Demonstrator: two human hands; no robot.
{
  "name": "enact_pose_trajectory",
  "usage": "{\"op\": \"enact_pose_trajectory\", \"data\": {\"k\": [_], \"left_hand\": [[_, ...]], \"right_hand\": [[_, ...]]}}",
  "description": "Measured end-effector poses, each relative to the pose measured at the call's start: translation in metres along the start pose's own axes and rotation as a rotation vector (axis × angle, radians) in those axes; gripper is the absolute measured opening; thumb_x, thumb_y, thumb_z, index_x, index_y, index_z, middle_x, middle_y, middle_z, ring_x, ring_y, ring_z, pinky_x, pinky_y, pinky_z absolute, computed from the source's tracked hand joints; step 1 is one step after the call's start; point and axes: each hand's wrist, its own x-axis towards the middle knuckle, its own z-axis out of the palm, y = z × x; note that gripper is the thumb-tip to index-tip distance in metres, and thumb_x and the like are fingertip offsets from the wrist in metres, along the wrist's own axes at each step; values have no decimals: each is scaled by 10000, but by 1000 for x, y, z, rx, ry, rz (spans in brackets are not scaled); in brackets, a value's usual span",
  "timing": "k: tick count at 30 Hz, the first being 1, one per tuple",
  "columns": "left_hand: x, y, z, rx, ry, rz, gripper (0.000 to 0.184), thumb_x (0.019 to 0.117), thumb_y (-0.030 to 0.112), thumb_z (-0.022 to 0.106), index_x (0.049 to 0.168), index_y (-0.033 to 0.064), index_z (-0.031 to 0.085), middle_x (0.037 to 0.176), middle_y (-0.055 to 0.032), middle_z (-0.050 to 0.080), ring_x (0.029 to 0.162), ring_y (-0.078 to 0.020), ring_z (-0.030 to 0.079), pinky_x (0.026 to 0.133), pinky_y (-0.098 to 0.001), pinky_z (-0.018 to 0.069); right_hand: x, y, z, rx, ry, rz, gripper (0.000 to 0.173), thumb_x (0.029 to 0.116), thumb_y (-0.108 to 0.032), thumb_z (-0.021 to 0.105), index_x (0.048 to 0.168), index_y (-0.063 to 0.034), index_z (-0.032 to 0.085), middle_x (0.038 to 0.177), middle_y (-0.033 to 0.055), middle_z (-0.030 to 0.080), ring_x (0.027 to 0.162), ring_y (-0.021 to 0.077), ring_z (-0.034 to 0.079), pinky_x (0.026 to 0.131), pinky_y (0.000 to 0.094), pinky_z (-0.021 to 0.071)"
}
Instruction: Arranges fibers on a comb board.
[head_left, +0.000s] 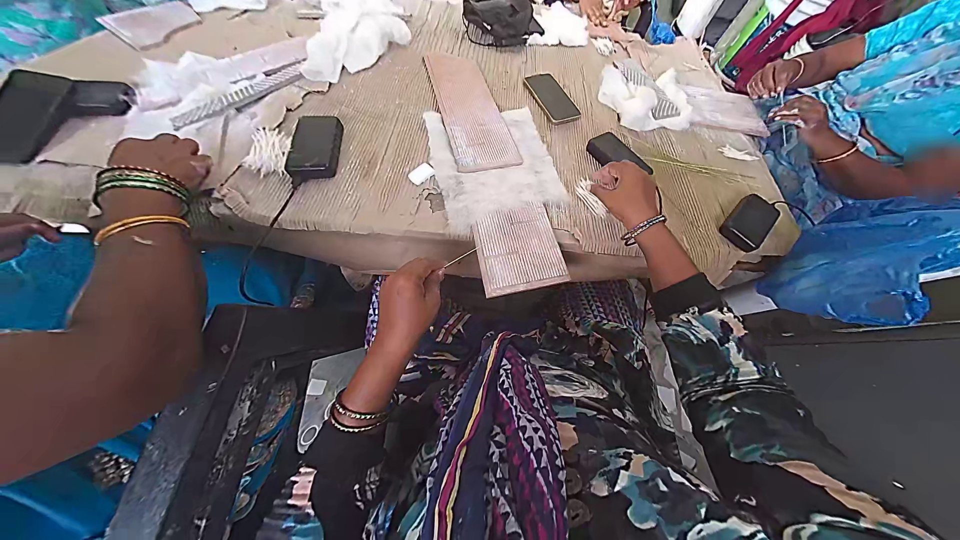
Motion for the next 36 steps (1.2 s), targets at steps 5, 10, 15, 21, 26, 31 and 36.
{"op": "enact_pose_trajectory", "data": {"k": [5, 10, 15, 21, 26, 31, 36], "left_hand": [[2, 7, -1, -28, -30, -27, 163, 1007, 38, 603, 1079, -9, 741, 976, -164, 733, 850, -291, 724, 829, -518, 590], [-1, 10, -3, -60, -53, -78, 175, 1021, 46, 579, 1086, -16, 729, 969, -159, 742, 855, -282, 734, 842, -504, 591], [-1, 6, -7, -102, -48, -123, 187, 1054, 63, 514, 1084, -13, 682, 888, -124, 701, 766, -232, 669, 738, -460, 552], [5, 17, 2, -335, -44, -69, 214, 1019, 114, 618, 1189, -13, 643, 957, -108, 664, 683, -131, 584, 645, -330, 517], [16, 53, 15, -512, -213, 99, 443, 882, 121, 786, 1300, 39, 665, 1153, -69, 652, 703, -63, 517, 595, -233, 434], [25, 66, 22, -652, -197, -24, 65, 926, 21, 730, 864, 4, 714, 717, 13, 653, 562, 2, 488, 551, -176, 422], [21, 64, 25, -736, -108, -168, 98, 931, 1, 712, 833, 12, 708, 746, 21, 657, 629, -3, 553, 603, -177, 472]], "right_hand": [[-6, -26, 47, -8, -95, -551, 289, 893, -166, 747, 1151, -36, 755, 1168, 219, 685, 1094, 424, 633, 904, 640, 459], [-4, -58, 80, -87, -81, -630, 249, 953, -167, 668, 1139, -29, 759, 1114, 195, 698, 1037, 388, 651, 866, 573, 474], [-26, -60, 79, -73, -68, -660, 107, 951, -56, 645, 904, -8, 728, 883, 184, 667, 881, 387, 651, 763, 569, 471], [-72, -52, 40, 310, -569, -487, 93, 952, -56, 658, 942, 22, 708, 892, 100, 655, 774, 159, 593, 738, 363, 497], [-78, -60, 19, 690, -786, -362, 81, 963, -20, 606, 906, -45, 658, 799, -60, 612, 725, -29, 552, 699, 167, 469], [-77, -62, 27, 865, -800, -298, 103, 967, -47, 578, 893, -98, 627, 709, -99, 573, 638, -32, 521, 625, 153, 444], [-85, -60, 38, 963, -635, -193, 106, 909, 38, 655, 862, -56, 667, 722, -57, 654, 650, -11, 584, 636, 172, 492]]}}
